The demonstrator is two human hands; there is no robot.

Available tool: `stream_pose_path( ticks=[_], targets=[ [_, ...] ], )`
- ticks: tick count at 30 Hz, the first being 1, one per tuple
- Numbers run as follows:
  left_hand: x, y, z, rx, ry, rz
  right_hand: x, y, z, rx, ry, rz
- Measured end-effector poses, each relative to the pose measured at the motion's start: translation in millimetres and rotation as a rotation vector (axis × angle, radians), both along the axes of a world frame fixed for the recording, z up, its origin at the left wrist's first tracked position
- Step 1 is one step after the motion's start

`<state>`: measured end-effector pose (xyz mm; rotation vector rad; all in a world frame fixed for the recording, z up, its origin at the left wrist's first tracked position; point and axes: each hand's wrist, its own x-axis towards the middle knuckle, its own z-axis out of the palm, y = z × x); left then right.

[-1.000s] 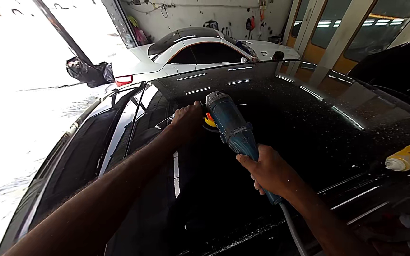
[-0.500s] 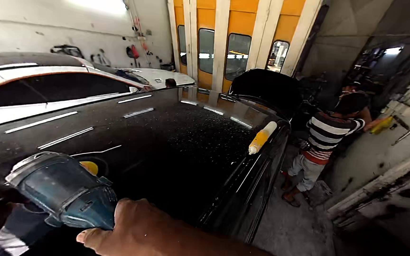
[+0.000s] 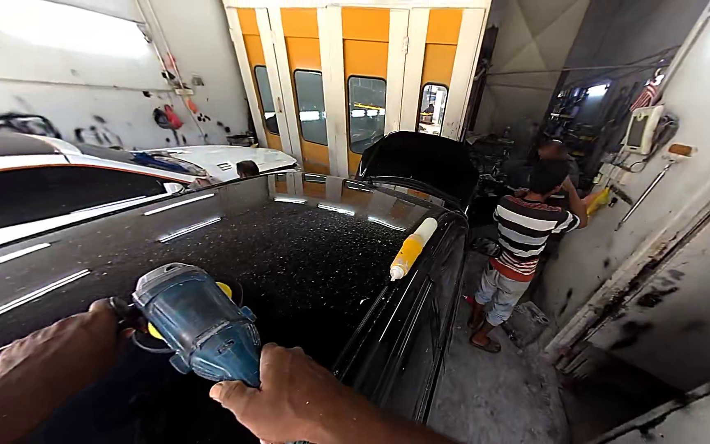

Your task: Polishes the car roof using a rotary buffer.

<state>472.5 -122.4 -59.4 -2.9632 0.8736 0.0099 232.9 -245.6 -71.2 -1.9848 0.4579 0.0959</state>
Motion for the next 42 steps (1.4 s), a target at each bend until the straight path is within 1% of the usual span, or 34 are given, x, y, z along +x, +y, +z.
stream_pose_path(
  ticks=[2,6,8,12,19,23,25,28,31,34,38,42],
  targets=[
    [11,-9,-10,0.012,-0.031,-0.033,-5,-5,-1,-0.015,0.007,-0.023],
    [14,-16,-16,0.007,-0.031,-0.049,-10,-9,-2,-0.005,-0.002,-0.037],
    [9,-12,-13,0.002,-0.015,-0.031,-10,-6,-4,0.017,-0.009,-0.028],
    [-11,7,5,-0.004,0.044,0.026,0,7,-7,0.011,-0.012,0.015],
    [-26,69,18,-0.071,0.132,0.116,26,43,-9,-0.017,-0.008,0.162],
    [-33,109,20,-0.073,0.126,0.243,45,71,-14,-0.033,-0.025,0.248],
    [-30,130,14,-0.097,0.120,0.278,52,85,-16,-0.045,-0.032,0.283],
    [-20,171,-5,-0.123,0.095,0.303,53,105,-13,-0.050,-0.019,0.320],
    [-11,212,-20,-0.069,0.035,0.409,52,125,-10,-0.045,-0.001,0.366],
    [-2,247,-34,-0.085,0.014,0.454,57,141,-15,-0.053,0.015,0.424],
    [-8,267,-40,-0.079,0.009,0.475,58,151,-20,-0.064,0.031,0.471],
    [-11,260,-38,-0.037,0.006,0.479,56,147,-21,-0.063,0.036,0.473]
  ],
)
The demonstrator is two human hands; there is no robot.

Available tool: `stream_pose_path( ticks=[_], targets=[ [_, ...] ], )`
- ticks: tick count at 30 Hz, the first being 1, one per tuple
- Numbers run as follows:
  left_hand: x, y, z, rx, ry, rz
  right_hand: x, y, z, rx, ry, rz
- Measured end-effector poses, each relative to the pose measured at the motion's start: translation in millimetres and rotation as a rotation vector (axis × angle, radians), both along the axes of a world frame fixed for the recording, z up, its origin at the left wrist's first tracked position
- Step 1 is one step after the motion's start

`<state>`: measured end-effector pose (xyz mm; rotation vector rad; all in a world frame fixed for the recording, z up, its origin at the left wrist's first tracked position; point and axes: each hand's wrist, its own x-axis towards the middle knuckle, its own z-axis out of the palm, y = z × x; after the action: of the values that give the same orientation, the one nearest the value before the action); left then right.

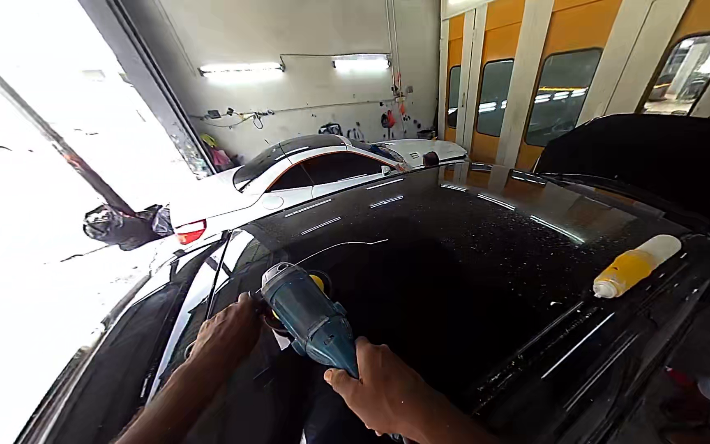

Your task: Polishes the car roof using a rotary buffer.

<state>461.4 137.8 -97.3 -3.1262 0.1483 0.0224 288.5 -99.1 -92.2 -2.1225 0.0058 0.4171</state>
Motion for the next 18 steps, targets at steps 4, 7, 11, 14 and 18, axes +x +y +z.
stream_pose_path(
  ticks=[4,7,11,14,18],
  targets=[
    [0,-29,3,-0.002,-0.011,-0.045,-7,-19,0,0.017,0.014,-0.056],
    [5,-56,5,-0.014,-0.009,-0.088,-15,-37,1,0.026,0.026,-0.112],
    [11,-99,5,-0.018,-0.035,-0.191,-32,-64,4,0.083,0.011,-0.204],
    [2,-146,17,-0.053,-0.024,-0.264,-46,-89,8,0.095,-0.010,-0.288],
    [-16,-205,32,-0.060,-0.022,-0.349,-63,-121,7,0.107,-0.029,-0.382]
  ],
)
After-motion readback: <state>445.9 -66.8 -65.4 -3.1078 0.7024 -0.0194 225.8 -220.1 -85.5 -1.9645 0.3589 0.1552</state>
